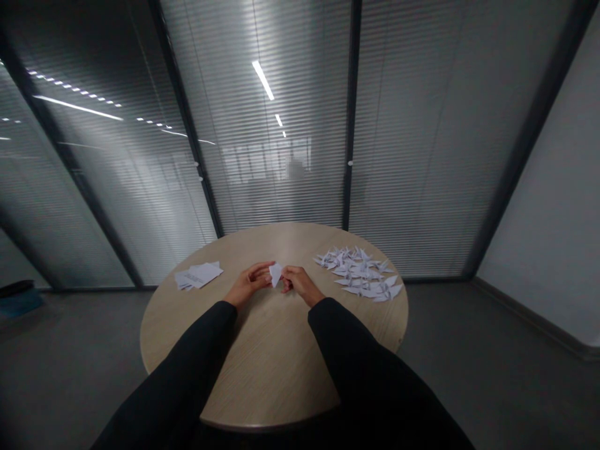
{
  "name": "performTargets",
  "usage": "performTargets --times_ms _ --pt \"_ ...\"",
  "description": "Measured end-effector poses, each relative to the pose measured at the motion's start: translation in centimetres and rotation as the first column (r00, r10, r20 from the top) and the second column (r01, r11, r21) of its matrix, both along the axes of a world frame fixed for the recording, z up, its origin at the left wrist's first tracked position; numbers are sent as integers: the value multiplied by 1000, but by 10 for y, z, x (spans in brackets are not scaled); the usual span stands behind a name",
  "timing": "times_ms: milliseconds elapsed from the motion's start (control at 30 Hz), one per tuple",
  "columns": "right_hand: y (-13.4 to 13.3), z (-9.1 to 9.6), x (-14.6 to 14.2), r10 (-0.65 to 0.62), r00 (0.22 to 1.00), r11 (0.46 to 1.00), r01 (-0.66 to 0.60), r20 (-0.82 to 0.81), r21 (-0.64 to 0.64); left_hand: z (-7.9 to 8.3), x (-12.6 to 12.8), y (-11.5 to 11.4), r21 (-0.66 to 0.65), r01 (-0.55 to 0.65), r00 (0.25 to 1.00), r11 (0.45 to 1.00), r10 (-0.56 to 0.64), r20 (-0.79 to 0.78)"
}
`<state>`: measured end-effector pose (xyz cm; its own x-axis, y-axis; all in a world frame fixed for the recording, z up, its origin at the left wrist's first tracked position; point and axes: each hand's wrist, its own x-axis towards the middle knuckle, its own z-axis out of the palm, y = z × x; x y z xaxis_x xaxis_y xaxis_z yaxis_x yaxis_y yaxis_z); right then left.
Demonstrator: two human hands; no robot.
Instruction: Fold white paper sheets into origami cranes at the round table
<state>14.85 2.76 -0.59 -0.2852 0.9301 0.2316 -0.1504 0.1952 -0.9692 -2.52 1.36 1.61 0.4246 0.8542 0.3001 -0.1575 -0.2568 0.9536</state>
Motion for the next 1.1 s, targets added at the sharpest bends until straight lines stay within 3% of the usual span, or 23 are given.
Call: performTargets --times_ms 467,733,1100 --pt "-3 0 -3 -8 982 983 -26 187 179 -3 -2 4 76 -54 998 996 57 -37" --pt "-1 -5 -2 -21 972 973 -34 233 229 0 1 3 53 -152 986 987 156 -61" --pt "-10 5 -2 -54 965 966 -15 258 257 4 0 2 19 -222 973 975 223 -60"
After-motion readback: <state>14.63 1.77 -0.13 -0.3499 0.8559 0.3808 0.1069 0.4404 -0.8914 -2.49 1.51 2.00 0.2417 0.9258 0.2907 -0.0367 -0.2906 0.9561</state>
